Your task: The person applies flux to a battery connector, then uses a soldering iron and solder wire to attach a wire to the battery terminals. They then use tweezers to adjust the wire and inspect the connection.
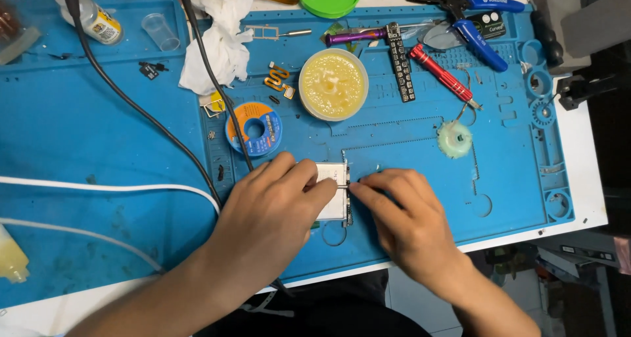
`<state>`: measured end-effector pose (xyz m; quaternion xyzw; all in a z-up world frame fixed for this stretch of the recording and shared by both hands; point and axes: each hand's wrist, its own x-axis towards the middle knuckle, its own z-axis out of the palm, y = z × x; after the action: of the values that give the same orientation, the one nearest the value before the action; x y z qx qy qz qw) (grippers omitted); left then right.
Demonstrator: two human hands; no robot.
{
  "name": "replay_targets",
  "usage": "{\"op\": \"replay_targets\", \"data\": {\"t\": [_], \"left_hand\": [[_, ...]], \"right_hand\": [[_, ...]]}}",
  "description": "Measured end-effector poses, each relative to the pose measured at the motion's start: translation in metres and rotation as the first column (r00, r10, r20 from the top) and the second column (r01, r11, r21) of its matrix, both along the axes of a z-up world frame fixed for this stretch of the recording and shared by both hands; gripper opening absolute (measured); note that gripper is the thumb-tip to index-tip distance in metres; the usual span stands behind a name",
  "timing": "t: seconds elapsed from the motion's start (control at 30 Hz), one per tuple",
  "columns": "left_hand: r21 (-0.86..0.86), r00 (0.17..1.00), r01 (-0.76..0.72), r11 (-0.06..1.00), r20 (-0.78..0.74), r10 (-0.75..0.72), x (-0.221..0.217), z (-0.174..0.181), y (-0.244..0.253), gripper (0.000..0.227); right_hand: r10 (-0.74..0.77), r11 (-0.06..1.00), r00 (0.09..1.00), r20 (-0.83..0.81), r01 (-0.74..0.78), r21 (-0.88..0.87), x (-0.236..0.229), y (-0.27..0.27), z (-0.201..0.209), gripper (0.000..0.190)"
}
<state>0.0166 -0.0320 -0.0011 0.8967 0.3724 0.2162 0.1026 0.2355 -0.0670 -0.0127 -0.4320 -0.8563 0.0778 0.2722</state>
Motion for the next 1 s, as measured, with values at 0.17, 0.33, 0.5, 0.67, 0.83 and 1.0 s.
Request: {"op": "replay_targets", "data": {"t": [0.17, 0.33, 0.5, 0.67, 0.83, 1.0], "left_hand": [[0.052, 0.998, -0.010, 0.999, -0.059, 0.013, 0.005, -0.004, 0.000, 0.014], [0.155, 0.993, -0.007, 0.988, -0.111, 0.024, 0.008, -0.001, 0.002, 0.006], [0.276, 0.990, -0.035, 0.961, -0.119, 0.070, 0.010, -0.003, 0.002, 0.011], [-0.021, 0.996, 0.080, 0.997, -0.034, -0.080, 0.001, -0.004, -0.002, 0.015], [-0.125, 0.995, 0.096, 0.987, -0.011, -0.098, 0.003, -0.005, 0.002, 0.018], [0.164, 0.997, -0.032, 0.986, -0.066, 0.043, 0.011, -0.021, 0.014, 0.013]], "right_hand": [[-0.054, 0.998, 0.998, 0.044, 0.052, 0.047, 0.001, -0.002, -0.008, 0.023], [-0.042, 0.994, 0.996, 0.084, 0.033, 0.099, -0.002, 0.006, -0.007, 0.026], [-0.032, 0.992, 0.994, 0.103, 0.019, 0.126, -0.001, 0.008, -0.010, 0.032], [0.006, 1.000, 1.000, 0.018, -0.006, 0.017, 0.004, -0.004, -0.004, 0.024], [-0.005, 1.000, 1.000, -0.005, 0.006, 0.018, 0.004, -0.003, -0.007, 0.024], [-0.051, 0.994, 0.999, -0.001, 0.051, 0.100, 0.000, 0.019, -0.013, 0.024]]}}
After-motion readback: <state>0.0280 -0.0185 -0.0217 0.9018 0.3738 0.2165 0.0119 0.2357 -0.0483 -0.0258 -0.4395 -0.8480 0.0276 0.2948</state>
